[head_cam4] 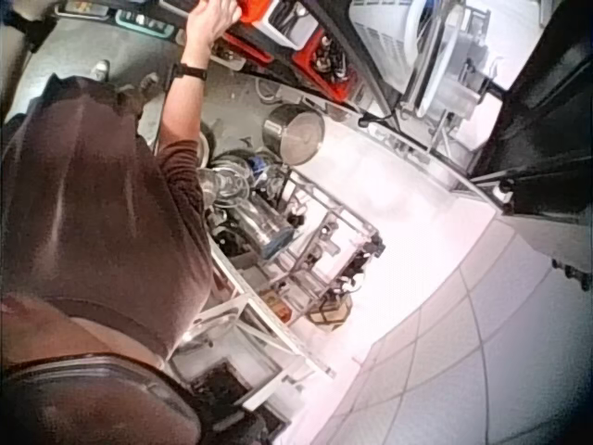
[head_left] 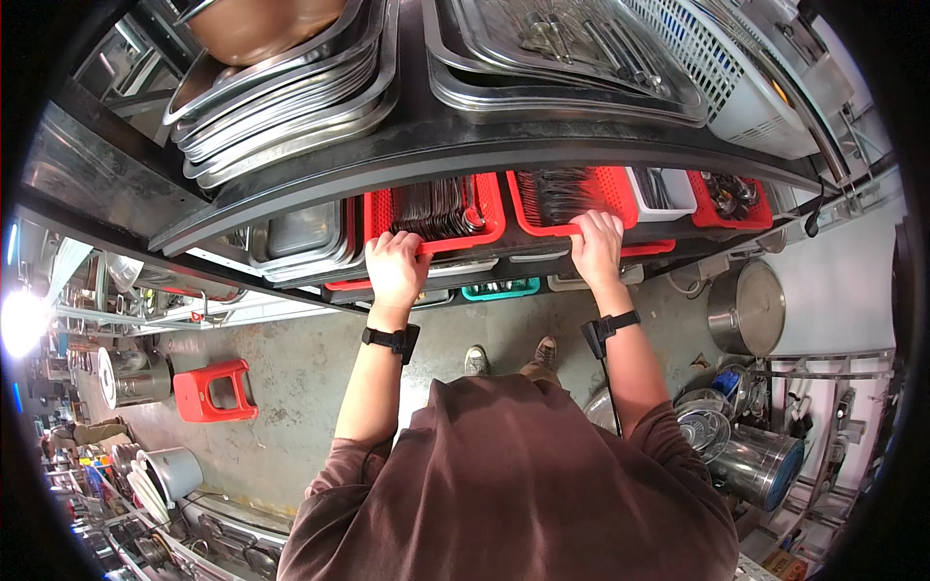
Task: Sorting and organizing spoons, forks, and metal lids on shelves.
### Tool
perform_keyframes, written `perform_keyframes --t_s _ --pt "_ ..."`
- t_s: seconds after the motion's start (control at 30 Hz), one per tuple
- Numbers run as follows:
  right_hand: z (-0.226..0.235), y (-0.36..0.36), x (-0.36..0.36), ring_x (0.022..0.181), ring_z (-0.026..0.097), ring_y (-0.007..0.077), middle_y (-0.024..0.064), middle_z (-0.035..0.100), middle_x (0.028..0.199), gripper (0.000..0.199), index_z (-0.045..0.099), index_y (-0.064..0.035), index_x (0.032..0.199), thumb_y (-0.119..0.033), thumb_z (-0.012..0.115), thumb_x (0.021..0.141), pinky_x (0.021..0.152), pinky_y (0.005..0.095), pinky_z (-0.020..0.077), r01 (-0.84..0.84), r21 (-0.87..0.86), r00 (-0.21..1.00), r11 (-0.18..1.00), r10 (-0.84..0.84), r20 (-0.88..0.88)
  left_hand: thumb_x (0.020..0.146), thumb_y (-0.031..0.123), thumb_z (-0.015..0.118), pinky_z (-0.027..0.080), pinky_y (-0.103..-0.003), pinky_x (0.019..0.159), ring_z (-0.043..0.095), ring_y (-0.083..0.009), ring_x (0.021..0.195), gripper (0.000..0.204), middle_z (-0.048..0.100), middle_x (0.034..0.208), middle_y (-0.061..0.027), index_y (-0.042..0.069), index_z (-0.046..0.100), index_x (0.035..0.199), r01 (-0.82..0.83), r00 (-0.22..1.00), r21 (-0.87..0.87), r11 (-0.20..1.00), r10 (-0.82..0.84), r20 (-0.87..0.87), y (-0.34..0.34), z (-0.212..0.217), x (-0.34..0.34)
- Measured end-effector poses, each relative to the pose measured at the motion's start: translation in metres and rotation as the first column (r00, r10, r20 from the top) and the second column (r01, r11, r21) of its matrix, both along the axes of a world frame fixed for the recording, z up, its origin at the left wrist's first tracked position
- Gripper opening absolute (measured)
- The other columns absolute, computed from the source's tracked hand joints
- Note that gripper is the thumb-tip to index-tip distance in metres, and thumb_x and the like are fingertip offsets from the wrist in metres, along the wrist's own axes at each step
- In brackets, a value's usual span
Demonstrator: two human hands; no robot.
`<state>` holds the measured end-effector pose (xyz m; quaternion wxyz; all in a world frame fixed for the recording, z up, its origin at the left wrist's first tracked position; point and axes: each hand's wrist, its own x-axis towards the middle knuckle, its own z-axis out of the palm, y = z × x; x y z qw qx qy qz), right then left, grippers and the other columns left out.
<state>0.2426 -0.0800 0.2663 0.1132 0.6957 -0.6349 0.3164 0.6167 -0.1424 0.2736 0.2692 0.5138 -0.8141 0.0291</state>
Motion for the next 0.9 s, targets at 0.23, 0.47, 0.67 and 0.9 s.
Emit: perform_keyframes --t_s 0.23,0.47,0.67,0.9 --pt "0.0000 0.0000 0.0006 0.098 0.064 0.0335 0.0086 0.066 0.095 0.018 0.070 -0.0104 0.097 -0.005 0.077 0.081 0.095 0.0482 0.0464 0.001 -0.005 1.000 1.000 -0.001 -0.002 0.074 0.022 0.089 0.048 -0.046 0.090 0.068 -0.0301 0.094 0.023 0.074 0.089 -0.0042 0.013 0.076 0.090 -0.001 1.000 -0.005 1.000 0.001 0.003 -0.0004 -0.0010 0.0003" --pt "-0.0004 -0.0001 -0.0001 0.097 0.063 0.0336 0.0084 0.065 0.094 0.019 0.069 -0.0110 0.096 -0.005 0.077 0.080 0.095 0.0485 0.0465 -0.002 -0.019 1.000 1.000 0.002 -0.011 0.076 0.022 0.088 0.047 -0.046 0.088 0.067 -0.0289 0.093 0.021 0.072 0.090 -0.0035 0.012 0.073 0.087 0.008 1.000 -0.024 1.000 -0.008 0.005 -0.0001 -0.0005 0.0002" --pt "-0.0019 -0.0006 -0.0006 0.098 0.063 0.0338 0.0086 0.065 0.094 0.018 0.069 -0.0111 0.096 -0.006 0.077 0.081 0.095 0.0487 0.0465 0.002 -0.011 1.000 1.000 -0.002 -0.002 0.076 0.022 0.089 0.047 -0.045 0.088 0.067 -0.0287 0.092 0.022 0.072 0.090 -0.0034 0.012 0.073 0.087 0.018 1.000 -0.028 0.999 -0.018 -0.010 0.0005 0.0005 0.0002" --pt "-0.0019 0.0001 -0.0004 0.099 0.063 0.0338 0.0083 0.065 0.095 0.018 0.070 -0.0112 0.097 -0.006 0.077 0.081 0.096 0.0490 0.0460 0.003 -0.009 1.000 1.000 -0.003 0.003 0.073 0.022 0.090 0.048 -0.046 0.089 0.068 -0.0302 0.093 0.025 0.073 0.089 -0.0049 0.012 0.075 0.091 0.010 1.000 -0.007 1.000 -0.010 -0.003 0.0001 0.0005 0.0005"
